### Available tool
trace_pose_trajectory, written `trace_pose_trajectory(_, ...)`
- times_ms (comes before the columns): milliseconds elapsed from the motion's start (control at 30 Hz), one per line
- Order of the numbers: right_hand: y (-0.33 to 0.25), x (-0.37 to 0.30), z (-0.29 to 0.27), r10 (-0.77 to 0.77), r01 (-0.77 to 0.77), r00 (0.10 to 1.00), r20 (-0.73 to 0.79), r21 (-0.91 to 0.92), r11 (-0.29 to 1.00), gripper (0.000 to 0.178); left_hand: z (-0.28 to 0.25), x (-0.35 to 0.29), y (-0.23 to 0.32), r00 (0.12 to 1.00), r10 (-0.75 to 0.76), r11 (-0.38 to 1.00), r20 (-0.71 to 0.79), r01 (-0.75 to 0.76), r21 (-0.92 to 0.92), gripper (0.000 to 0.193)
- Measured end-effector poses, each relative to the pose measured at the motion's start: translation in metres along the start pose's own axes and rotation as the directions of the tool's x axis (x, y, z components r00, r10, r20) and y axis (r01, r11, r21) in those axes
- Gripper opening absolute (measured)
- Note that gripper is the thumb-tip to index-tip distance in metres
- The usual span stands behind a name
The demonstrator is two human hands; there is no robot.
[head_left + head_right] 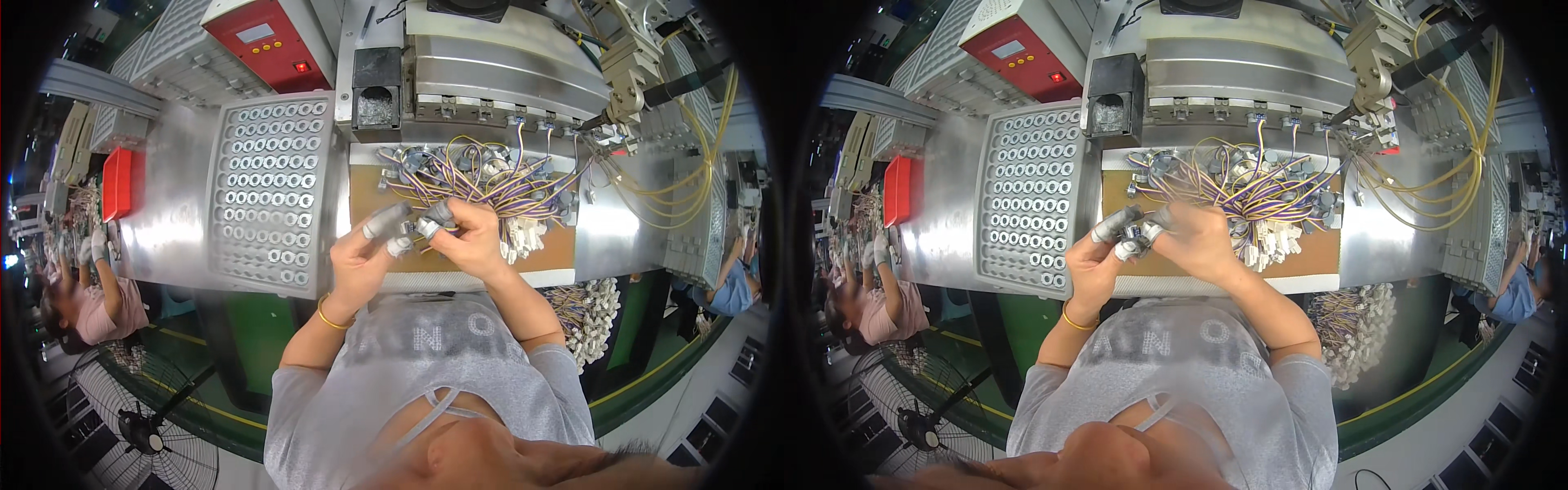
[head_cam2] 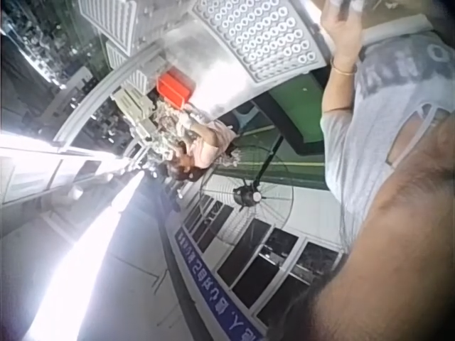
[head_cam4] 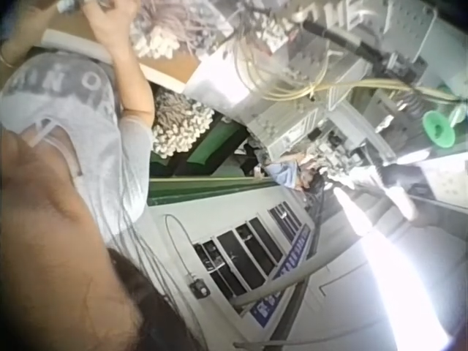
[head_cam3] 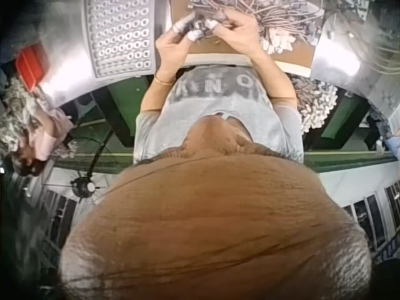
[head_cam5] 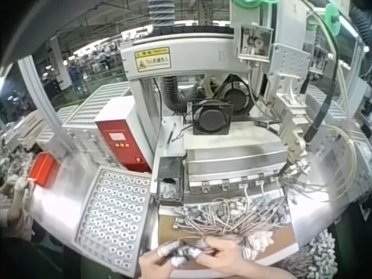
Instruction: The person assembles wire harnesses by taking metal components and fitting them onto the wire connectors by hand.
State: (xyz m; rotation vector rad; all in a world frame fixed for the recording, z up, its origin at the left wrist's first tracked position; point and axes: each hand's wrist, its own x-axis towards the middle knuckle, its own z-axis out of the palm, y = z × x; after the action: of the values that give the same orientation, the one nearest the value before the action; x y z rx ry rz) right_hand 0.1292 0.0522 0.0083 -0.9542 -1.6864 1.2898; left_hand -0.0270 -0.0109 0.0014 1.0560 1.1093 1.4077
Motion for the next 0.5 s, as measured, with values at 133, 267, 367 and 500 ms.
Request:
trace_pose_trajectory(133, -0.0064, 0.0020, 0.0001, -0.006, 0.006, 1.000, -0.008, 0.025, 1.000, 0.006, -0.0015, 0.0001, 0.0001, 1.000, -0.014, 1.000, -0.016, 0.014, -0.023, 0.037)
trace_pose_trajectory(267, -0.0038, 0.0014, 0.0030, -0.013, 0.013, 1.000, -0.018, 0.041, 0.999, 0.007, -0.0009, -0.0002, 0.0005, 1.000, -0.010, 1.000, -0.011, 0.010, -0.017, 0.037)
trace_pose_trajectory(367, -0.0047, 0.0017, 0.0016, -0.027, 0.027, 1.000, -0.005, 0.005, 1.000, 0.007, -0.0010, 0.0008, 0.0007, 1.000, -0.008, 1.000, -0.001, 0.008, 0.003, 0.037)
trace_pose_trajectory(500, -0.0035, 0.0004, 0.0019, -0.012, 0.012, 1.000, -0.008, 0.017, 1.000, 0.007, -0.0016, 0.0017, 0.0026, 1.000, 0.007, 0.999, 0.021, -0.008, 0.038, 0.037)
